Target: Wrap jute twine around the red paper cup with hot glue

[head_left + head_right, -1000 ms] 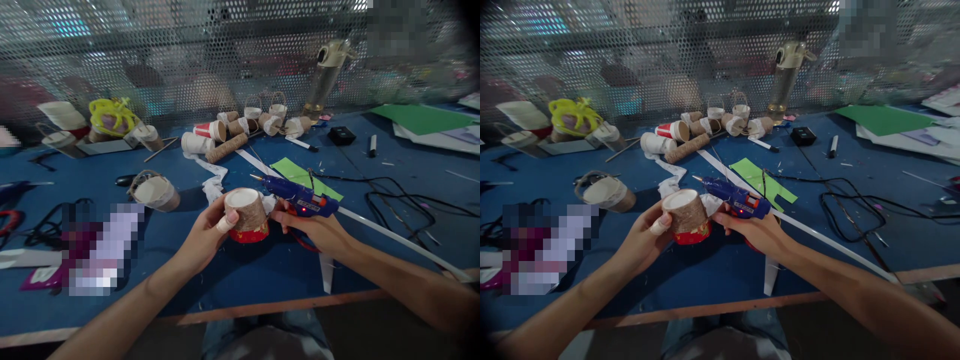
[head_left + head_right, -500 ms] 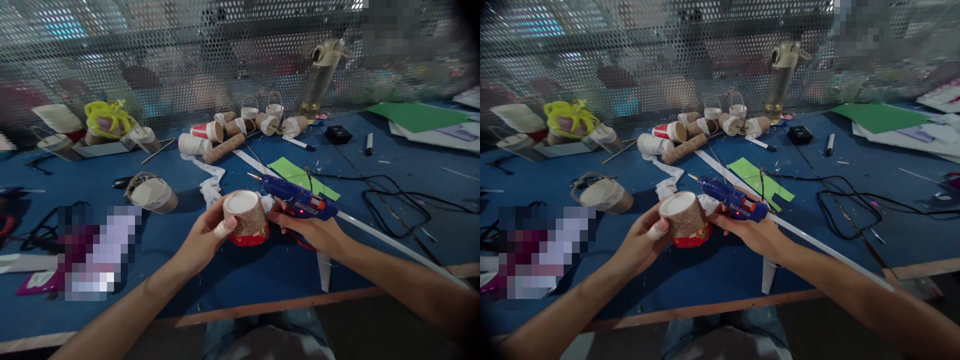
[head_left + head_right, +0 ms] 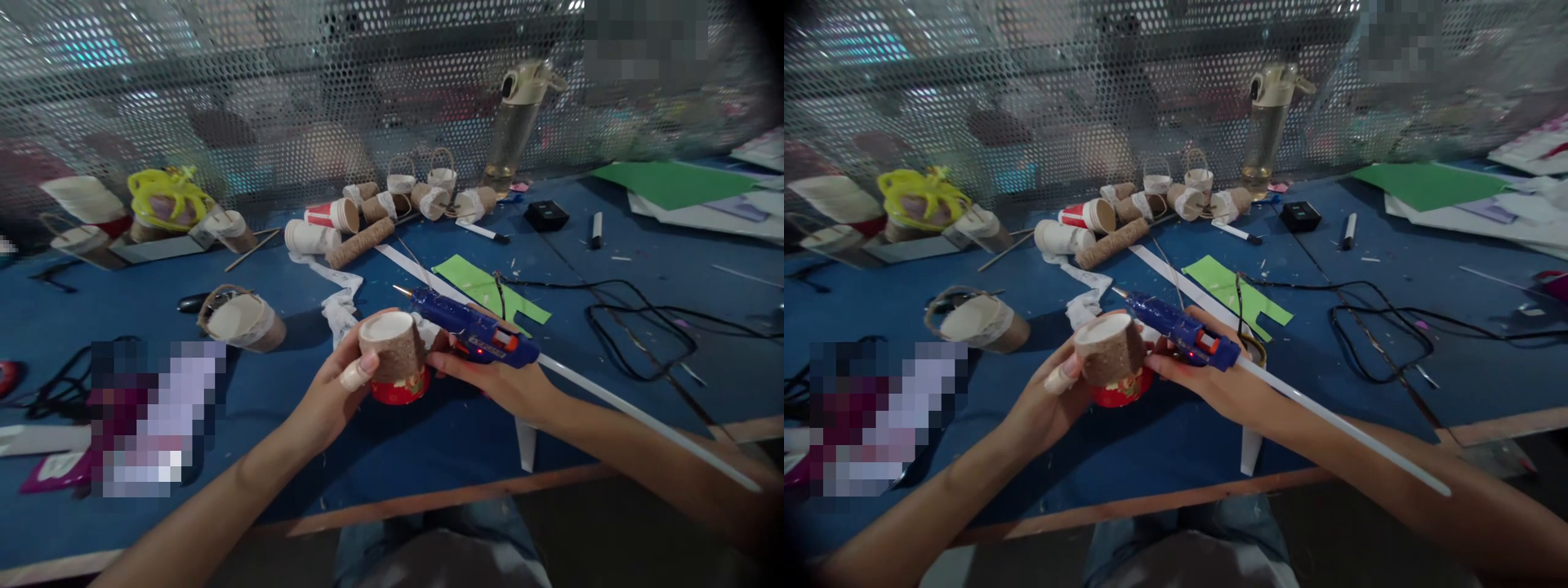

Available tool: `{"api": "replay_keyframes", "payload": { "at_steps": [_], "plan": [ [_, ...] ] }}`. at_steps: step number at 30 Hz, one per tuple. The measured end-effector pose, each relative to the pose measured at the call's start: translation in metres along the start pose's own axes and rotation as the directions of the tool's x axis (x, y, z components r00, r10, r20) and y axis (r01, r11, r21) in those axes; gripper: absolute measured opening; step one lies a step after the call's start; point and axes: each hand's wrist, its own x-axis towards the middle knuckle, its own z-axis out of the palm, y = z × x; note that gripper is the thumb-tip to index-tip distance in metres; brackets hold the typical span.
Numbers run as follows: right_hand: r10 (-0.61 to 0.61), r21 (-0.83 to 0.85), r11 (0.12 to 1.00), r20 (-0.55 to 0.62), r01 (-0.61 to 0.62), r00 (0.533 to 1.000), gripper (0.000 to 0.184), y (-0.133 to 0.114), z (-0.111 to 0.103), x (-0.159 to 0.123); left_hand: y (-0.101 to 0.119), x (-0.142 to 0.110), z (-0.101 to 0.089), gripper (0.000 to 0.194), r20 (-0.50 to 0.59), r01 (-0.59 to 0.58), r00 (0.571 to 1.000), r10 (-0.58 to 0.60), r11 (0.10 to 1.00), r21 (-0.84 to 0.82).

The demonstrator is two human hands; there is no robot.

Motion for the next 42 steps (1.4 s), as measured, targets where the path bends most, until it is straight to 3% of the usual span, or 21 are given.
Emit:
{"api": "replay_keyframes", "payload": {
  "at_steps": [6,15,28,42],
  "plan": [
    [-0.035,-0.019,0.999,-0.004,0.035,0.999,0.024,-0.0008,0.0004,-0.0017,-0.0012,0.0018,-0.0006,0.054,-0.069,0.006,0.998,-0.005,1.000,0.011],
    [0.035,0.111,0.993,0.005,-0.035,0.999,0.018,-0.0066,0.0047,-0.0015,0.0026,0.0015,0.0022,0.058,-0.049,0.039,0.998,-0.040,0.999,-0.019],
    [0.053,0.097,0.994,-0.029,-0.050,0.998,0.023,-0.0041,0.0038,-0.0022,0.0011,-0.0014,0.0029,0.055,-0.064,0.024,0.998,-0.023,1.000,0.007],
    [-0.013,0.168,0.985,-0.109,0.031,0.994,0.019,0.0020,0.0073,-0.0039,0.0023,-0.0031,0.0032,0.054,-0.065,-0.001,0.998,0.005,0.997,0.073]
  ]
}}
